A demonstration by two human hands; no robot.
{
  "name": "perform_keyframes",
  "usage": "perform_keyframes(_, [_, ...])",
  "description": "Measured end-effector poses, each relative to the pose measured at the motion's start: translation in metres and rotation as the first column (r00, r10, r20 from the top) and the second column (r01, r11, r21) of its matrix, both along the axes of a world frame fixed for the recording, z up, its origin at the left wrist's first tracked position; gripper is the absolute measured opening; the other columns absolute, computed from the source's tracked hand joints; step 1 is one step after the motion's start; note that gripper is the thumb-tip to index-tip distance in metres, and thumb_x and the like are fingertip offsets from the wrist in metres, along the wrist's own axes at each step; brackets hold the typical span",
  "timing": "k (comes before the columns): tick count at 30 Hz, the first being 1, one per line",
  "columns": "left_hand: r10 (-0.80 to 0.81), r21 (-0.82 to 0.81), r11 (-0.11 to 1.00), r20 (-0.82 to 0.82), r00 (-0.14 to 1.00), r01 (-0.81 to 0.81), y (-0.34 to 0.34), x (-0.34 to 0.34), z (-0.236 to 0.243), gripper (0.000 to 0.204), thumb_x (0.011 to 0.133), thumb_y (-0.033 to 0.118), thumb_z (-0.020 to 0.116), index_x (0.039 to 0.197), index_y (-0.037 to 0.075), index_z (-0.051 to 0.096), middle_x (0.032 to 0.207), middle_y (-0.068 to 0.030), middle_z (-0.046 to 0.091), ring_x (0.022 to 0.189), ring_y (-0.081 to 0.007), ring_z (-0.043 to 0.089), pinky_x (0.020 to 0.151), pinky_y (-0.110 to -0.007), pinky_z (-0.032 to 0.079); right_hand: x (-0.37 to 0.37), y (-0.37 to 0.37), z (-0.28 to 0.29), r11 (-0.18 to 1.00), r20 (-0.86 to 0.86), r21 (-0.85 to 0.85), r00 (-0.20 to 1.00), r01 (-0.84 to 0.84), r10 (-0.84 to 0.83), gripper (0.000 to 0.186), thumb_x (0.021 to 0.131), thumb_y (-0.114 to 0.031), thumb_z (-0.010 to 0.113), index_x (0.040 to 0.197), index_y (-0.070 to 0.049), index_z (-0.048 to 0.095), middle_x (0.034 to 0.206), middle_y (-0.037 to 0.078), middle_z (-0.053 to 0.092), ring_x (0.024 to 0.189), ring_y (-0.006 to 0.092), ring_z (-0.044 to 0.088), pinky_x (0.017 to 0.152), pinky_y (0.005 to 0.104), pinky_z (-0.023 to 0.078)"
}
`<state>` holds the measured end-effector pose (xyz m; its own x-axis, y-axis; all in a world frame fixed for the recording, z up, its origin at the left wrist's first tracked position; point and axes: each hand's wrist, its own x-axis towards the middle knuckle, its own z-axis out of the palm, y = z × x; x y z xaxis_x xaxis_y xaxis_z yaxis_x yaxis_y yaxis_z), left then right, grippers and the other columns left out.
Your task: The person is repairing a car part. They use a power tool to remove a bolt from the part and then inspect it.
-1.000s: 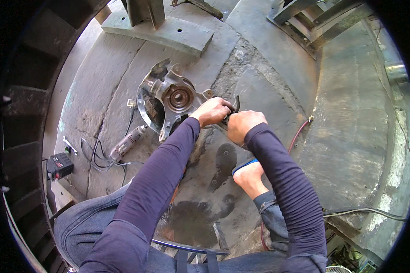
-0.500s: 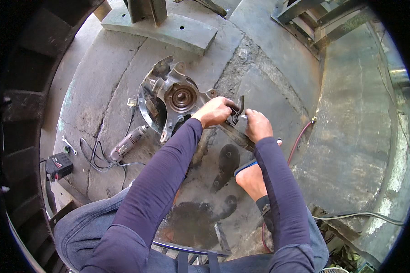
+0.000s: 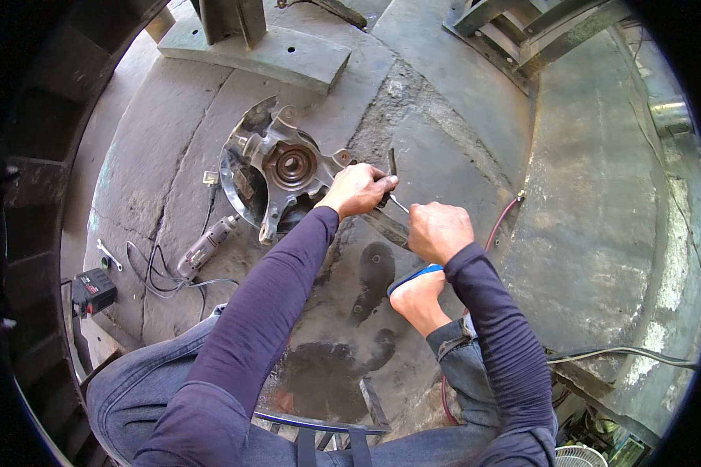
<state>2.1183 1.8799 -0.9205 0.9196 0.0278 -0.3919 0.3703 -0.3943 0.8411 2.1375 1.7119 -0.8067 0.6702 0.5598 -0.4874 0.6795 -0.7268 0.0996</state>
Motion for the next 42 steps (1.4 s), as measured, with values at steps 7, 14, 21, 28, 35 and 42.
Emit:
perform_keyframes(7, [-0.070,-0.006,0.998,-0.020,0.997,0.070,0.010,0.006,0.002,0.048,0.095,0.052,0.063,0.113,0.010,0.078,0.109,-0.0184,0.075,0.107,-0.0333,0.071,0.095,-0.041,0.052,0.006,0.050,0.011,0.991,-0.020,-0.042,0.992,-0.125,0.124,0.019,0.078,-0.016,0.060,0.077,-0.004,0.075,0.081,0.021,0.074,0.078,0.0347,0.075,0.071,0.0454,0.059])
perform_keyframes(14, [-0.146,0.030,0.989,0.015,0.989,0.145,0.018,0.006,0.000,0.047,0.095,0.053,0.064,0.114,0.012,0.078,0.107,-0.0174,0.075,0.106,-0.0341,0.070,0.094,-0.041,0.052,-0.002,0.003,-0.015,0.997,-0.019,-0.033,0.998,-0.063,0.062,0.015,0.081,-0.015,0.061,0.082,-0.007,0.074,0.079,0.020,0.073,0.077,0.0361,0.074,0.073,0.0468,0.059])
perform_keyframes(21, [-0.145,-0.019,0.989,0.031,0.989,0.146,0.019,0.009,-0.006,0.044,0.095,0.047,0.065,0.115,0.010,0.076,0.107,-0.0191,0.075,0.104,-0.0338,0.071,0.093,-0.041,0.052,0.031,-0.019,-0.122,0.949,0.099,0.309,0.995,-0.061,0.031,0.017,0.091,-0.009,0.057,0.108,-0.008,0.060,0.103,0.014,0.070,0.095,0.0355,0.069,0.081,0.0505,0.055])
perform_keyframes(28, [-0.263,0.001,0.965,0.067,0.963,0.263,0.026,0.009,-0.010,0.032,0.093,0.023,0.065,0.119,0.006,0.074,0.109,-0.0204,0.074,0.104,-0.0344,0.071,0.093,-0.042,0.053,0.017,-0.036,-0.077,0.984,0.203,0.175,0.978,0.019,-0.055,0.016,0.091,-0.013,0.059,0.105,-0.007,0.055,0.083,0.019,0.070,0.082,0.0402,0.069,0.077,0.0521,0.053])
perform_keyframes(35, [-0.107,-0.040,0.993,0.064,0.992,0.109,0.015,-0.004,-0.006,0.029,0.092,0.023,0.070,0.116,0.008,0.076,0.109,-0.0171,0.075,0.102,-0.0304,0.072,0.093,-0.040,0.053,-0.004,-0.019,-0.010,0.984,0.092,0.154,0.993,-0.088,0.075,0.013,0.087,-0.017,0.063,0.092,-0.006,0.066,0.072,0.018,0.069,0.074,0.0384,0.069,0.073,0.0492,0.053])
perform_keyframes(42, [-0.076,0.032,0.997,0.047,0.996,0.074,0.011,0.003,-0.010,0.030,0.089,0.027,0.072,0.114,0.010,0.078,0.107,-0.0149,0.076,0.101,-0.0305,0.073,0.092,-0.040,0.054,-0.006,0.033,-0.004,0.960,0.172,0.080,0.953,-0.267,0.250,0.013,0.076,-0.015,0.064,0.067,-0.009,0.070,0.070,0.014,0.071,0.066,0.0304,0.072,0.065,0.0431,0.055])
